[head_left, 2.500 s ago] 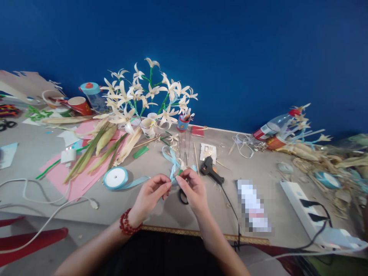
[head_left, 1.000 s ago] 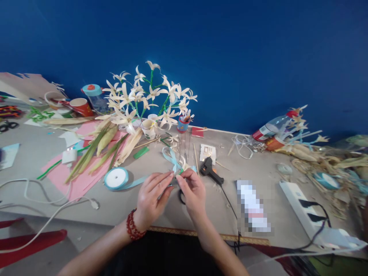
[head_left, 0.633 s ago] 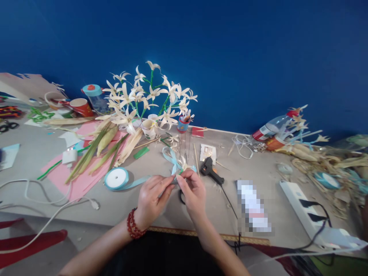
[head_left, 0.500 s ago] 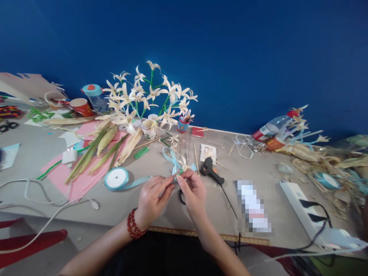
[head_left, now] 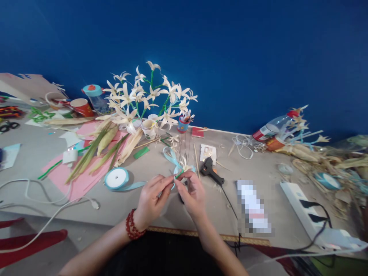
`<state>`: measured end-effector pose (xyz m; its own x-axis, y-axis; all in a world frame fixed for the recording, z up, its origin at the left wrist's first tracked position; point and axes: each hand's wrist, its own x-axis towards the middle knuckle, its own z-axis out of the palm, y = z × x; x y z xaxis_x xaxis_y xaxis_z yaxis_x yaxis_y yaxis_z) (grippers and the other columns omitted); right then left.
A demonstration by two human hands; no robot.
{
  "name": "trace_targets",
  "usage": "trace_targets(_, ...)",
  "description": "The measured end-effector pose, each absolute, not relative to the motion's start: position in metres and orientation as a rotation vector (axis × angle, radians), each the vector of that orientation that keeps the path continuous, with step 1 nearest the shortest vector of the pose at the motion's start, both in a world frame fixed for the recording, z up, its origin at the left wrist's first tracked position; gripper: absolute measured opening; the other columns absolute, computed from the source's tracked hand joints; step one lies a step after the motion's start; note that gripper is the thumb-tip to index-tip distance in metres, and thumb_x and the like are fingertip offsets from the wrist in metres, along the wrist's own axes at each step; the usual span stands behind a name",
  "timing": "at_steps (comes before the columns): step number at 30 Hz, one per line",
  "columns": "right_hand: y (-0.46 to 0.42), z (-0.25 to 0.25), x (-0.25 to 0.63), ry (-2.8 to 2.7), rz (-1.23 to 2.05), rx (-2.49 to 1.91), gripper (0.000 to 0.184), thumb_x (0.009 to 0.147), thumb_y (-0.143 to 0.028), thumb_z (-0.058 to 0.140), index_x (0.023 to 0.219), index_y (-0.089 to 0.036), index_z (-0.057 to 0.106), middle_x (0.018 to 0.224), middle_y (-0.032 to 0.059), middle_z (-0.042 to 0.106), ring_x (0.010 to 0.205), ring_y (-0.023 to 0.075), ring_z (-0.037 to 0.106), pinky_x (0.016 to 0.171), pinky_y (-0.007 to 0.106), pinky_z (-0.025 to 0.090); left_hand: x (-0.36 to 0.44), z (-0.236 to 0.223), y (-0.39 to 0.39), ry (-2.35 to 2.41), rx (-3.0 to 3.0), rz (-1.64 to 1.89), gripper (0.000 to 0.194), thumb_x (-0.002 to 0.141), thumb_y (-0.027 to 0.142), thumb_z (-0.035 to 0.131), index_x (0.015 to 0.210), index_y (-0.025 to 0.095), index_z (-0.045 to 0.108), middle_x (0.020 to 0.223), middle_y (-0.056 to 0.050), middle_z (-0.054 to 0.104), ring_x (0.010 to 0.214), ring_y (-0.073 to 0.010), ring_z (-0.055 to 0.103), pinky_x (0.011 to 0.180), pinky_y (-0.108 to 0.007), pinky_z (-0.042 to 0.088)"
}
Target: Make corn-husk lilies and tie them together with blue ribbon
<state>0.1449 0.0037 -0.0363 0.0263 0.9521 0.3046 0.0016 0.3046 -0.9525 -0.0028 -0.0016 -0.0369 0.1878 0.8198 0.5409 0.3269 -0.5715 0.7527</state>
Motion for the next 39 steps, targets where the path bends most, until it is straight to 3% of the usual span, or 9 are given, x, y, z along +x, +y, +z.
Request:
trace_targets(15,0.007,-0.041,0.151,-1.247,1.109,-0.957,0.011,0.082,-0.028,0.068,0.089,-0.023,0.061,0.086,0.0025,0.061,0.083,0.0180,0.058,0.083,0.034,0.047,-0.001,-0.032,-0.003,1.059,1.955,1.337,0.029,0.089,0.007,0.052,0.113,0.017,0.065,0.081,-0.005,0.061,0.075,-0.0153,0.057,0.067,-0.027,0.048)
trace_targets(19,0.013,-0.035,0.157,-1.255,1.231,-0.917,0.020,0.077,-0.032,0.073,0.093,-0.023,0.067,0.089,0.0033,0.064,0.082,0.0189,0.058,0.078,0.033,0.048,-0.002,-0.031,-0.003,1.026,1.965,1.337,0.027,0.089,0.008,0.052,0.111,0.017,0.065,0.082,-0.005,0.062,0.075,-0.0156,0.058,0.068,-0.027,0.048)
trace_targets(23,0.016,-0.032,0.161,-1.220,1.364,-0.849,0.017,0.073,-0.033,0.077,0.084,-0.023,0.069,0.083,0.0022,0.062,0.084,0.0195,0.057,0.077,0.033,0.047,-0.003,-0.027,-0.003,1.029,1.943,1.282,0.021,0.089,0.008,0.053,0.104,0.017,0.066,0.081,-0.005,0.062,0.075,-0.0150,0.059,0.068,-0.026,0.048)
trace_targets(28,0.019,-0.030,0.164,-1.218,1.463,-0.807,0.018,0.073,-0.031,0.078,0.086,-0.023,0.071,0.085,0.0020,0.062,0.082,0.0180,0.057,0.075,0.032,0.046,-0.004,-0.023,-0.004,1.040,1.925,1.223,0.019,0.090,0.010,0.053,0.101,0.016,0.066,0.080,-0.004,0.062,0.074,-0.0142,0.059,0.070,-0.026,0.048)
trace_targets(32,0.021,-0.029,0.165,-1.303,1.460,-0.813,0.017,0.072,-0.037,0.078,0.078,-0.022,0.072,0.078,0.0021,0.059,0.080,0.0192,0.056,0.078,0.035,0.047,-0.005,-0.020,-0.004,1.046,1.899,1.191,0.015,0.090,0.012,0.052,0.094,0.016,0.066,0.078,-0.004,0.062,0.074,-0.0147,0.059,0.070,-0.026,0.048)
trace_targets(39,0.022,-0.035,0.165,-1.367,1.340,-0.838,0.013,0.076,-0.034,0.075,0.083,-0.024,0.071,0.081,0.0028,0.060,0.085,0.0211,0.056,0.083,0.037,0.047,-0.005,-0.023,-0.004,1.097,1.836,1.200,0.014,0.090,0.016,0.054,0.094,0.017,0.068,0.078,-0.003,0.064,0.072,-0.0148,0.060,0.068,-0.026,0.048)
